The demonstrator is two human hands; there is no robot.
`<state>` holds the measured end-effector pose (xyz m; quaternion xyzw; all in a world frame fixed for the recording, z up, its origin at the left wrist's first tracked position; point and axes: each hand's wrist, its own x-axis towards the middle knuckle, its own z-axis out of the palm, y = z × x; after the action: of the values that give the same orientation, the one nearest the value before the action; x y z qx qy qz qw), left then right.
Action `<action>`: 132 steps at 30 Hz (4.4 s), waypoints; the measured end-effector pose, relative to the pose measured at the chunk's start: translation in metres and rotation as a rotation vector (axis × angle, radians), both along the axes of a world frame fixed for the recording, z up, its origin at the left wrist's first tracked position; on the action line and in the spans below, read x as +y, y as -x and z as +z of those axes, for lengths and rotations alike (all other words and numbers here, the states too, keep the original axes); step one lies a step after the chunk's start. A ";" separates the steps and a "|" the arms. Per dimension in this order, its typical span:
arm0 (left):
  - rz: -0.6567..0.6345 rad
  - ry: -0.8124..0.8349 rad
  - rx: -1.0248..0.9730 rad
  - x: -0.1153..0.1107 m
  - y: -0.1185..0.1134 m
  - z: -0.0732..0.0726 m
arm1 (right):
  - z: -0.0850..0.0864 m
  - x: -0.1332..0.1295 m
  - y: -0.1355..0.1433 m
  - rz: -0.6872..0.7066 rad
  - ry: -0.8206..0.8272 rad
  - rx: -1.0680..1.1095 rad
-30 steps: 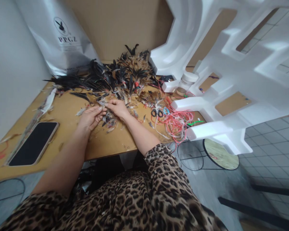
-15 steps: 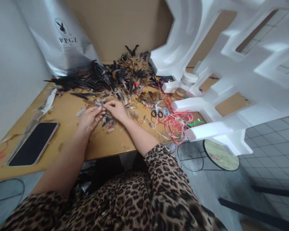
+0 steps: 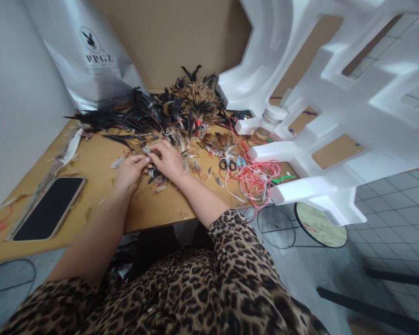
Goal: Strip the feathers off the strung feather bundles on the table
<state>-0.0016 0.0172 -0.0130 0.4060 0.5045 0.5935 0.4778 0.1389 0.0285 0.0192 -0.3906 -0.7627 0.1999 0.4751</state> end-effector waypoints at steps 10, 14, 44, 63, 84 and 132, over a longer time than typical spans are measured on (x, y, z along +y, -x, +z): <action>-0.027 0.035 -0.207 -0.002 0.000 0.006 | -0.005 0.006 -0.001 -0.136 -0.114 -0.042; -0.062 0.031 -0.340 -0.002 0.000 0.006 | -0.004 0.000 0.000 -0.149 -0.183 -0.240; 0.010 0.039 -0.447 -0.001 0.009 0.011 | 0.004 0.039 -0.039 -0.095 0.177 0.120; 0.012 0.040 -0.387 0.001 0.007 0.008 | 0.000 0.017 0.015 -0.253 0.163 -0.743; -0.150 0.093 -0.340 -0.007 0.002 0.013 | -0.007 0.026 -0.009 0.252 0.786 0.596; -0.094 0.112 -0.140 -0.008 -0.006 0.009 | -0.018 0.022 0.001 0.201 0.527 0.313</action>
<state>0.0046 0.0091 -0.0039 0.3595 0.4827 0.5680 0.5614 0.1380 0.0509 0.0013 -0.3872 -0.6373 0.4941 0.4470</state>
